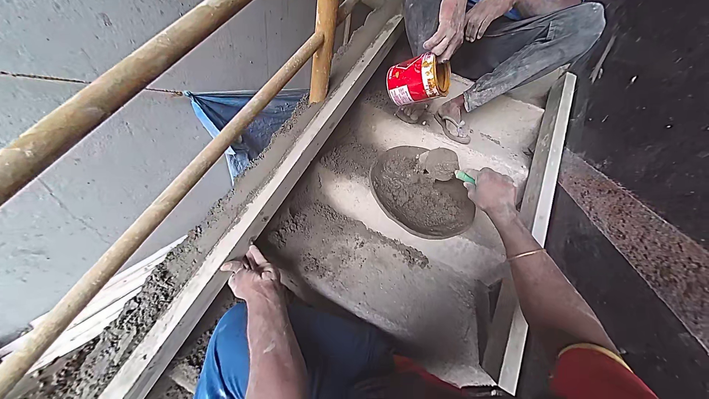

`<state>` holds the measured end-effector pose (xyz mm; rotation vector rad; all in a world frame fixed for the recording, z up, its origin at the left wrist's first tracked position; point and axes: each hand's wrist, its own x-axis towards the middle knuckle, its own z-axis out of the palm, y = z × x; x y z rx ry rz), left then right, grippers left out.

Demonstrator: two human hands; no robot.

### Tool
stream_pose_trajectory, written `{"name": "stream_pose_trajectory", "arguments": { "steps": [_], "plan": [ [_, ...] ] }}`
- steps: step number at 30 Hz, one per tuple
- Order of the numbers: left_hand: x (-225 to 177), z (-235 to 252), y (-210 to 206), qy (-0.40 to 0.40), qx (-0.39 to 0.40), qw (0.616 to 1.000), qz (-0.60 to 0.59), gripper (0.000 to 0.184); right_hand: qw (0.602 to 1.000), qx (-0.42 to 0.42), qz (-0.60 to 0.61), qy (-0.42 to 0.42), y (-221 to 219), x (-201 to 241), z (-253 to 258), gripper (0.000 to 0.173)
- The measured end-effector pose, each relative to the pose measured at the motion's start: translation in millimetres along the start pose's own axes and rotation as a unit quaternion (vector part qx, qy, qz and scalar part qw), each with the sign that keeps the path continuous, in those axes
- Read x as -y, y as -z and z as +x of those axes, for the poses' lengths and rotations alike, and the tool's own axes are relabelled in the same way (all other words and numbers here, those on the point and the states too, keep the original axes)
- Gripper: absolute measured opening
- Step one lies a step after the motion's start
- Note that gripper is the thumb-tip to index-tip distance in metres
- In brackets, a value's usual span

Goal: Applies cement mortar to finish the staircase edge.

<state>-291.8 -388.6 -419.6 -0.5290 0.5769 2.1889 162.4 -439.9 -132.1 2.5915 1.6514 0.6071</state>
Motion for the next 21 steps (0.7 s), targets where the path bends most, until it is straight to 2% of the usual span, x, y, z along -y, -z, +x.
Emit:
{"name": "stream_pose_trajectory", "arguments": {
  "steps": [3, 6, 9, 12, 15, 17, 19, 21],
  "plan": [
    [-1, 0, 0, -0.004, -0.001, 1.000, 0.000, 0.041, 0.999, 0.018, 0.043, 0.005, 20, 15, -7, 0.037],
    [0, 0, -1, -0.003, 0.001, 1.000, -0.003, 0.042, 0.988, 0.119, 0.091, 0.042, 17, 36, -20, 0.036],
    [-2, -1, -1, 0.006, 0.005, 1.000, -0.005, 0.041, 0.975, 0.216, 0.038, 0.009, 12, 38, -28, 0.036],
    [-2, 0, -1, 0.005, 0.001, 1.000, -0.011, 0.038, 0.982, 0.171, -0.029, -0.074, 43, 4, -30, 0.030],
    [0, 1, 0, 0.003, 0.010, 1.000, -0.011, 0.038, 0.971, 0.164, -0.070, -0.158, 59, -38, -37, 0.037],
    [2, 2, 2, 0.003, 0.003, 1.000, -0.014, 0.036, 0.968, 0.206, -0.062, -0.129, 38, -32, -43, 0.038],
    [1, 2, 0, 0.003, 0.001, 1.000, -0.016, 0.038, 0.969, 0.242, 0.008, -0.058, 1, 3, -47, 0.036],
    [1, 3, -3, 0.000, 0.000, 1.000, -0.020, 0.038, 0.972, 0.216, 0.090, -0.029, -28, 33, -38, 0.036]
  ]
}}
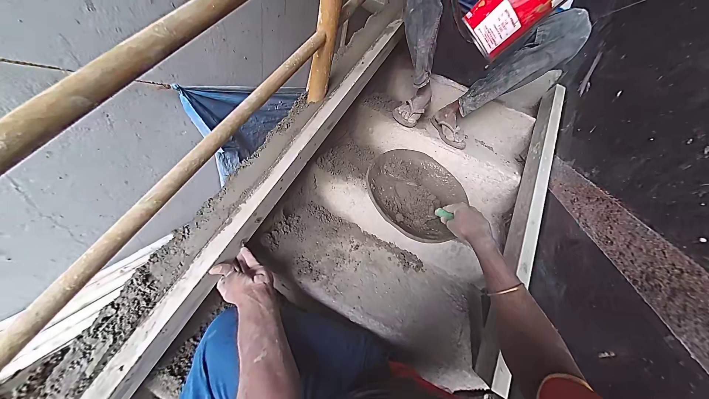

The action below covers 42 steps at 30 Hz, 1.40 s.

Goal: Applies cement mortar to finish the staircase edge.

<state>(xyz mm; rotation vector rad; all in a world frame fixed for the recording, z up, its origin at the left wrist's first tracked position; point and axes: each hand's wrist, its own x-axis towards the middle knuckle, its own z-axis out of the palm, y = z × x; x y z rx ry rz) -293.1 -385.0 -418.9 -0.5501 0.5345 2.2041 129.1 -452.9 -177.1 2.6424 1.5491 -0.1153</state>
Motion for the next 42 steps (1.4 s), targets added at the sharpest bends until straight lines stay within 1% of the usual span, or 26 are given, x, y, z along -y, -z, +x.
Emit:
{"name": "stream_pose_trajectory", "arguments": {
  "steps": [2, 3, 4, 7, 10, 11, 13, 15, 16, 17, 18, 19, 21, 23, 26, 28, 29, 31, 34, 36, 37, 39, 40, 41, 42],
  "plan": [
    [-1, -2, 4, 0.002, -0.005, 1.000, 0.007, 0.039, 0.997, -0.021, 0.073, 0.024, -16, 3, 24, 0.037],
    [-1, -3, 3, 0.005, -0.005, 1.000, 0.010, 0.039, 0.995, -0.040, 0.085, 0.021, -14, 4, 32, 0.037],
    [-2, -3, 2, 0.007, -0.002, 1.000, 0.015, 0.040, 0.995, -0.057, 0.080, 0.009, -7, 6, 33, 0.037],
    [-5, -6, 0, 0.008, -0.008, 1.000, 0.017, 0.041, 0.993, -0.120, 0.003, -0.010, 26, 13, 20, 0.039],
    [-1, -4, 1, 0.000, -0.008, 1.000, 0.021, 0.041, 0.982, -0.180, -0.055, 0.005, 42, 14, 23, 0.036],
    [-2, -4, 2, -0.002, -0.006, 1.000, 0.026, 0.040, 0.979, -0.194, -0.065, 0.011, 43, 12, 26, 0.032],
    [-2, -5, 1, 0.001, -0.003, 1.000, 0.024, 0.039, 0.970, -0.237, -0.055, 0.026, 53, 12, 27, 0.031],
    [-4, -4, 2, 0.004, -0.009, 1.000, 0.017, 0.039, 0.965, -0.258, -0.001, 0.057, 62, 16, 16, 0.031],
    [-3, -4, 2, 0.002, -0.006, 1.000, 0.016, 0.040, 0.967, -0.240, 0.041, 0.074, 66, 22, 9, 0.030],
    [-2, -2, 2, 0.001, -0.003, 1.000, 0.017, 0.040, 0.971, -0.201, 0.093, 0.089, 68, 30, 2, 0.030],
    [-1, -2, 3, 0.002, 0.000, 1.000, 0.016, 0.040, 0.974, -0.141, 0.148, 0.102, 67, 40, -3, 0.032],
    [-1, -1, 3, 0.002, 0.002, 1.000, 0.016, 0.040, 0.967, -0.072, 0.214, 0.118, 63, 53, -11, 0.035],
    [-2, -2, 3, 0.003, -0.001, 1.000, 0.020, 0.039, 0.930, 0.032, 0.341, 0.133, 47, 79, -28, 0.038],
    [-3, -5, 2, 0.006, -0.008, 1.000, 0.025, 0.039, 0.909, 0.083, 0.388, 0.125, 30, 100, -35, 0.038],
    [-3, -3, 1, 0.004, -0.001, 1.000, 0.020, 0.039, 0.902, 0.126, 0.396, 0.114, 7, 114, -27, 0.038],
    [-2, -3, 2, 0.002, 0.004, 1.000, 0.024, 0.039, 0.914, 0.156, 0.361, 0.102, -2, 109, -23, 0.039],
    [-2, -3, 3, 0.003, 0.006, 1.000, 0.024, 0.039, 0.924, 0.163, 0.334, 0.092, -3, 100, -22, 0.039],
    [-3, -6, 2, 0.004, 0.002, 1.000, 0.024, 0.038, 0.937, 0.149, 0.308, 0.063, -2, 73, -17, 0.039],
    [-3, -5, 0, 0.002, -0.002, 1.000, 0.014, 0.037, 0.936, 0.106, 0.335, 0.036, 9, 40, -17, 0.037],
    [-2, -3, 1, 0.000, -0.002, 1.000, 0.015, 0.037, 0.926, 0.094, 0.362, 0.051, 17, 36, -33, 0.036],
    [-1, -4, 1, -0.002, -0.001, 1.000, 0.018, 0.037, 0.920, 0.104, 0.372, 0.071, 20, 35, -42, 0.035],
    [-1, -4, 1, -0.002, 0.001, 1.000, 0.022, 0.039, 0.909, 0.163, 0.366, 0.116, 21, 35, -53, 0.037],
    [-1, -5, 0, -0.001, 0.002, 1.000, 0.023, 0.039, 0.915, 0.194, 0.329, 0.133, 19, 33, -51, 0.038],
    [-1, -5, 0, -0.002, 0.001, 1.000, 0.022, 0.038, 0.929, 0.204, 0.276, 0.141, 16, 29, -44, 0.038],
    [-2, -5, 0, -0.003, -0.002, 1.000, 0.024, 0.037, 0.948, 0.190, 0.216, 0.133, 12, 22, -34, 0.039]
  ]
}}
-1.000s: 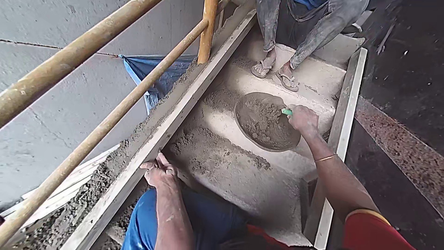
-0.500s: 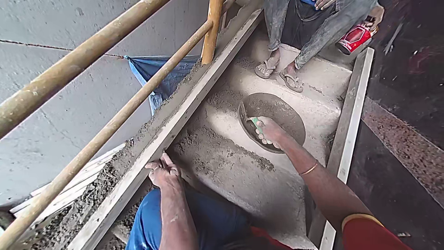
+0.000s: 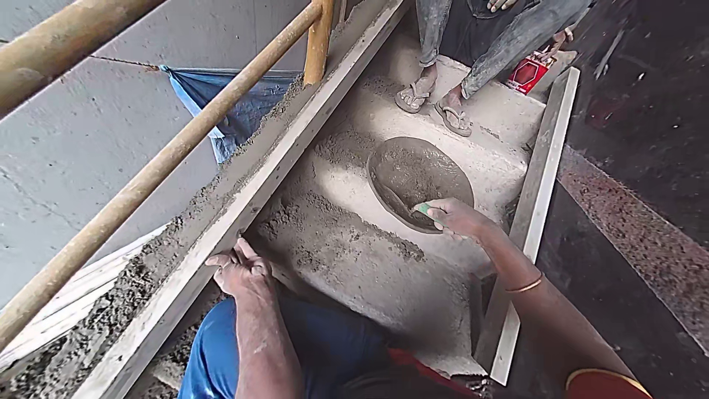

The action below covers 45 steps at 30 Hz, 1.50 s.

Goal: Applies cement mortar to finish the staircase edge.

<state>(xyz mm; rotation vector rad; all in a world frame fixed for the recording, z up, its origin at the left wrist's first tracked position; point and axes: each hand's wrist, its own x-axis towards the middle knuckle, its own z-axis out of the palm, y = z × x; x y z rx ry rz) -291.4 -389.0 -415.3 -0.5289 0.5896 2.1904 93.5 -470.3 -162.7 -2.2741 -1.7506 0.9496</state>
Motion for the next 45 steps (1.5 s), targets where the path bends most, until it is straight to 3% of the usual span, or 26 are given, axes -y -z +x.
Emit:
{"name": "stream_pose_trajectory", "arguments": {
  "steps": [2, 5, 10, 16, 24, 28, 31, 34, 40, 45],
  "plan": [
    [-1, 0, -1, -0.002, 0.000, 1.000, -0.003, 0.037, 0.992, -0.056, -0.107, -0.031, 13, -22, 20, 0.037],
    [-2, -2, -2, 0.000, 0.002, 1.000, -0.003, 0.038, 0.975, -0.127, -0.181, -0.012, 27, -39, 33, 0.038],
    [-1, -1, 0, 0.002, -0.003, 1.000, -0.010, 0.038, 0.953, -0.173, -0.247, -0.028, 37, -20, 5, 0.037],
    [-1, 0, 1, 0.005, -0.004, 1.000, -0.014, 0.037, 0.863, -0.281, -0.415, -0.058, 42, -8, -4, 0.030],
    [0, 0, 0, 0.000, 0.001, 1.000, 0.001, 0.040, 0.875, -0.328, -0.316, -0.161, 74, -30, -8, 0.026],
    [0, 0, 0, -0.001, 0.001, 1.000, 0.002, 0.040, 0.889, -0.258, -0.301, -0.231, 51, -46, 8, 0.035],
    [2, 2, -1, -0.004, 0.002, 1.000, -0.008, 0.040, 0.947, -0.205, -0.204, -0.137, 16, -58, 45, 0.037],
    [2, 4, 3, -0.002, 0.001, 1.000, -0.015, 0.041, 0.964, -0.215, -0.128, -0.084, 20, -60, 55, 0.039],
    [1, 5, 2, 0.004, -0.007, 1.000, -0.013, 0.041, 0.891, -0.356, -0.266, -0.091, 42, -4, 22, 0.035],
    [2, 4, 2, 0.000, -0.005, 1.000, -0.007, 0.040, 0.866, -0.352, -0.353, -0.044, 53, 25, 26, 0.032]
  ]
}}
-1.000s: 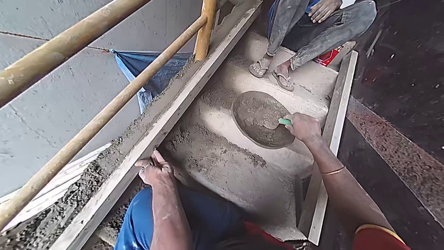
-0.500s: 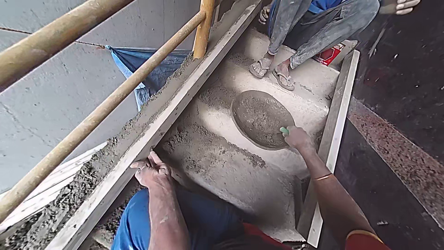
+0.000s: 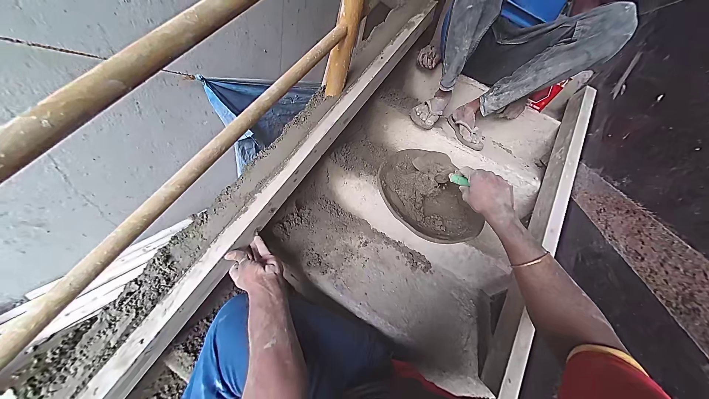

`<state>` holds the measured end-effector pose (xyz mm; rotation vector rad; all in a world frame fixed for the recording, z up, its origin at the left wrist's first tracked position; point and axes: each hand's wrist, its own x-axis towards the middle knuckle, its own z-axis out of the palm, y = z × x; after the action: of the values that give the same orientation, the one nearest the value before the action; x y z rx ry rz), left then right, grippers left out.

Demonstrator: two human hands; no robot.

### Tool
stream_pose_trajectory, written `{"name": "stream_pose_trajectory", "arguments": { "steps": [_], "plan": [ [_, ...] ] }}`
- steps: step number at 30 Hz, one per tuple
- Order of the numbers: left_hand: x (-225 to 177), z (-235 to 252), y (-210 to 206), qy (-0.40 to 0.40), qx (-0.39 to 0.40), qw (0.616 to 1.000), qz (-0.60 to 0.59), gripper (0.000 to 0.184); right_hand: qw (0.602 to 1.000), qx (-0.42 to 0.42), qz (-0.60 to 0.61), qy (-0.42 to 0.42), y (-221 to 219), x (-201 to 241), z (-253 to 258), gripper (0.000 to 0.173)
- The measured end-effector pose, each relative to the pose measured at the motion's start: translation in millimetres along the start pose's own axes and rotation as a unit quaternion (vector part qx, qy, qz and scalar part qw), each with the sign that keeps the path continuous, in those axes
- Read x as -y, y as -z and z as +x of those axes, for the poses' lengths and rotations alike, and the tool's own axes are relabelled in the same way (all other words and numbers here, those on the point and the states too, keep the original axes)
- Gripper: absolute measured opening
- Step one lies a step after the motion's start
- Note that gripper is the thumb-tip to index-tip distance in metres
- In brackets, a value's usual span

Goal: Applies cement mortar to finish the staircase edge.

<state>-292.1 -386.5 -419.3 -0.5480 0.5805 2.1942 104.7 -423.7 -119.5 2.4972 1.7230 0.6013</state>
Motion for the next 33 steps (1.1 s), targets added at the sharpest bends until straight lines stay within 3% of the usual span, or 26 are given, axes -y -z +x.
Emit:
{"name": "stream_pose_trajectory", "arguments": {
  "steps": [3, 5, 8, 11, 14, 17, 23, 27, 30, 33],
  "plan": [
    [-2, 0, 1, -0.009, 0.000, 1.000, 0.004, 0.039, 0.997, -0.030, 0.070, 0.020, 25, 11, -7, 0.031],
    [0, 0, 1, -0.008, 0.005, 1.000, 0.005, 0.038, 0.984, -0.004, 0.162, 0.069, 19, 13, -6, 0.034],
    [-2, 0, 1, 0.007, -0.008, 1.000, -0.002, 0.038, 0.963, 0.143, 0.203, 0.107, -30, 6, 2, 0.033],
    [-4, -2, -1, 0.010, -0.011, 1.000, -0.005, 0.038, 0.965, 0.228, 0.126, 0.040, -43, -16, 4, 0.035],
    [-2, -1, -3, 0.009, -0.002, 1.000, -0.004, 0.039, 0.967, 0.237, 0.096, -0.024, -13, -35, 3, 0.037],
    [-2, -1, 0, 0.006, -0.012, 1.000, -0.001, 0.037, 0.940, 0.250, 0.232, -0.023, 8, -36, -21, 0.036],
    [-2, -1, -1, 0.007, -0.007, 1.000, -0.015, 0.037, 0.855, 0.292, 0.421, 0.079, -7, 35, -67, 0.034],
    [-2, 0, -1, 0.005, -0.006, 1.000, -0.009, 0.037, 0.862, 0.343, 0.369, 0.064, -25, 67, -52, 0.037],
    [-2, 0, 1, 0.012, -0.004, 1.000, -0.007, 0.038, 0.871, 0.322, 0.372, -0.005, -51, 47, -32, 0.035],
    [-2, 2, 0, 0.007, -0.015, 1.000, -0.007, 0.035, 0.851, 0.271, 0.447, -0.051, -53, 13, -29, 0.034]
  ]
}}
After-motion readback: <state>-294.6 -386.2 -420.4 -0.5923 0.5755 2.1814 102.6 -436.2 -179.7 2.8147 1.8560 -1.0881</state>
